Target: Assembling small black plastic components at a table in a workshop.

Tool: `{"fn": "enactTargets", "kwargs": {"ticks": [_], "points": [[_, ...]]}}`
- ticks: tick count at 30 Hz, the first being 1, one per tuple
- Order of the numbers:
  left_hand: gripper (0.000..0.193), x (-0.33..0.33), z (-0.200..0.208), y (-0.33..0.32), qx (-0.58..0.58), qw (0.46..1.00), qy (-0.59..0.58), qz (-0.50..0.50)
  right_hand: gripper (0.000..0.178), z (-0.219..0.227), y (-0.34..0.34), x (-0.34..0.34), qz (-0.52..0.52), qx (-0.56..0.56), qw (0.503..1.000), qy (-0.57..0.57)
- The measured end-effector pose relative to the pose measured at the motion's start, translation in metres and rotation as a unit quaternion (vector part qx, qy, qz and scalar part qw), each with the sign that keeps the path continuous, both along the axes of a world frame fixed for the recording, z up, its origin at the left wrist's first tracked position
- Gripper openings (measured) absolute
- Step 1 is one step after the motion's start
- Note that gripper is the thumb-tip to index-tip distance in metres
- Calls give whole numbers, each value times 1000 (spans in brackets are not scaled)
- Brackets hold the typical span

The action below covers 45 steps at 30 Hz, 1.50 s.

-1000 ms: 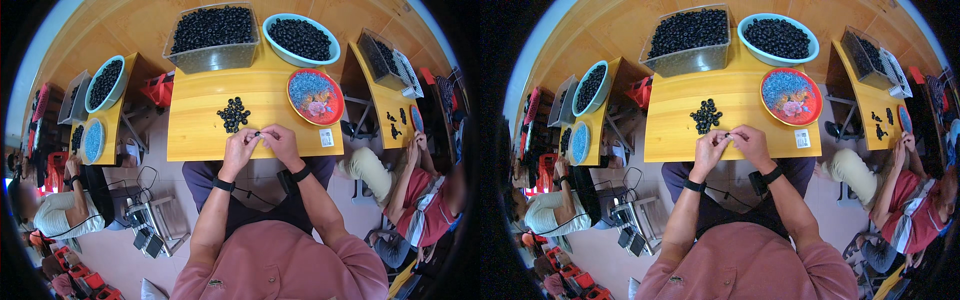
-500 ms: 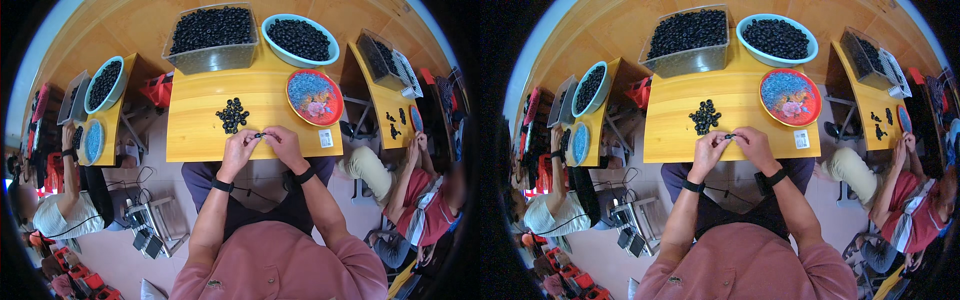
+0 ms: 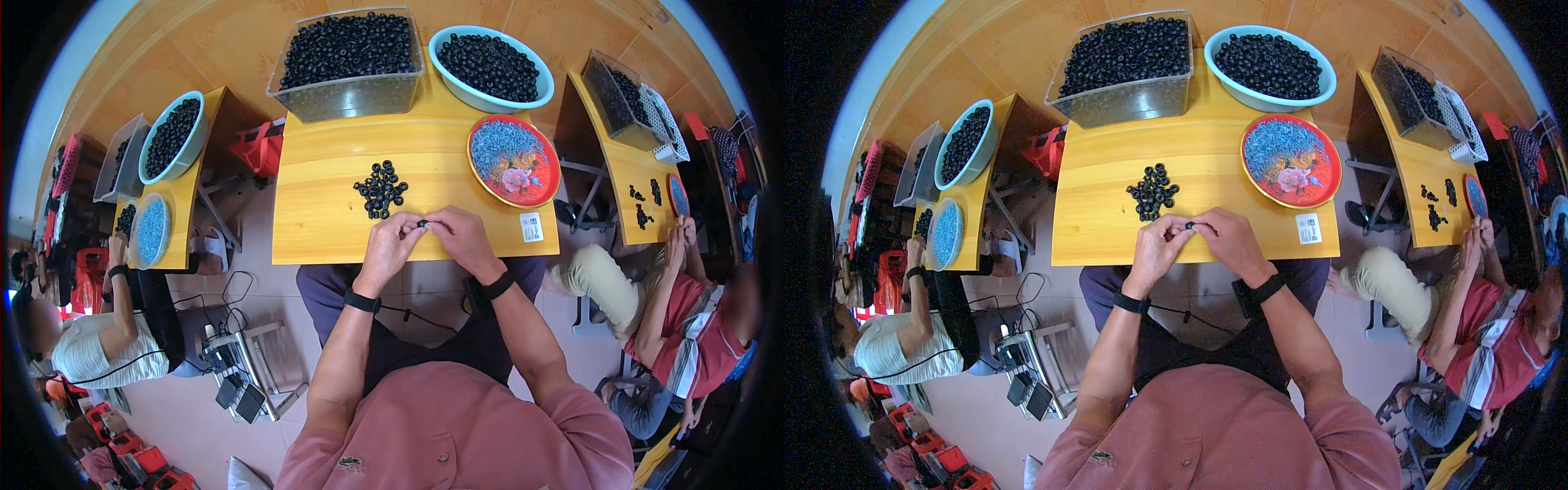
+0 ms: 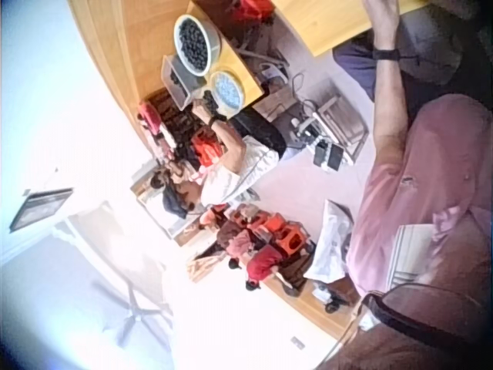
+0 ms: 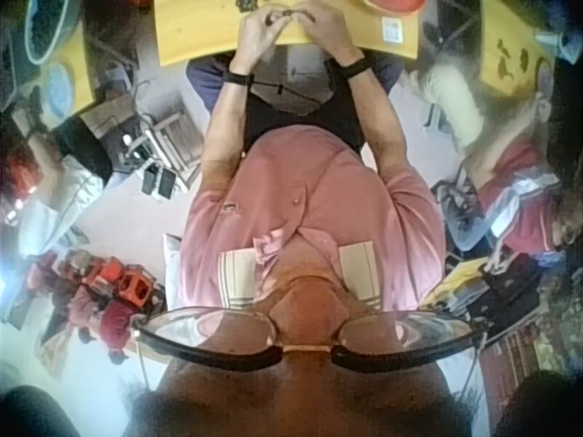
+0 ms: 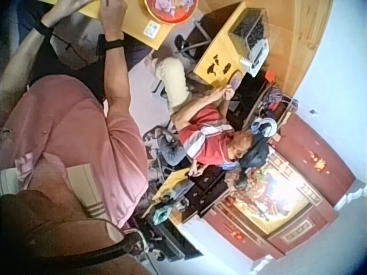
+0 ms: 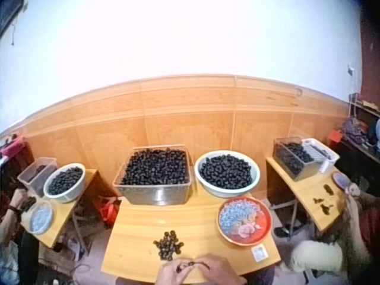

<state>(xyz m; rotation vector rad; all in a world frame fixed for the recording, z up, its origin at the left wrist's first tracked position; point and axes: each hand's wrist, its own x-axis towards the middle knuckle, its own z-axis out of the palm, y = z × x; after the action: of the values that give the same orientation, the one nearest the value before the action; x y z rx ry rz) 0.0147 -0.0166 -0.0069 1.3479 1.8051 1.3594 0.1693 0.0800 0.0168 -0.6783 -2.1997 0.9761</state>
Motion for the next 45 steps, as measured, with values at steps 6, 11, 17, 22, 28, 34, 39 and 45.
{"fn": "enactTargets", "kwargs": {"ticks": [6, 11, 17, 22, 28, 34, 39, 45], "points": [[15, -1, 9, 0, -8, 1000, -18, -24, 12, -1, 4, -1, 4, -37, 999, 0], [15, -4, 6, -1, -13, 999, -21, -35, 14, 8, 2, -9, -6, -6, 999, -47], [12, -7, 2, 1, -33, 994, -93, -51, 14, 9, 6, -12, 19, -28, 998, -51], [12, -6, -1, 2, -34, 988, -143, -39, 13, 7, -2, -16, 17, -21, 999, -40], [12, -6, -1, 3, -37, 987, -155, -16, 14, 10, -12, -18, 9, 15, 1000, -13], [20, 1, 13, 1, -38, 997, -69, -18, 17, -22, 3, -13, -23, -124, 991, 41], [28, 1, 10, -3, -15, 1000, -14, -16, 20, -13, -2, -20, -33, -214, 974, 62], [31, 2, 8, -1, -2, 999, 53, -11, 16, -8, -1, -22, -61, -152, 987, 4]]}}
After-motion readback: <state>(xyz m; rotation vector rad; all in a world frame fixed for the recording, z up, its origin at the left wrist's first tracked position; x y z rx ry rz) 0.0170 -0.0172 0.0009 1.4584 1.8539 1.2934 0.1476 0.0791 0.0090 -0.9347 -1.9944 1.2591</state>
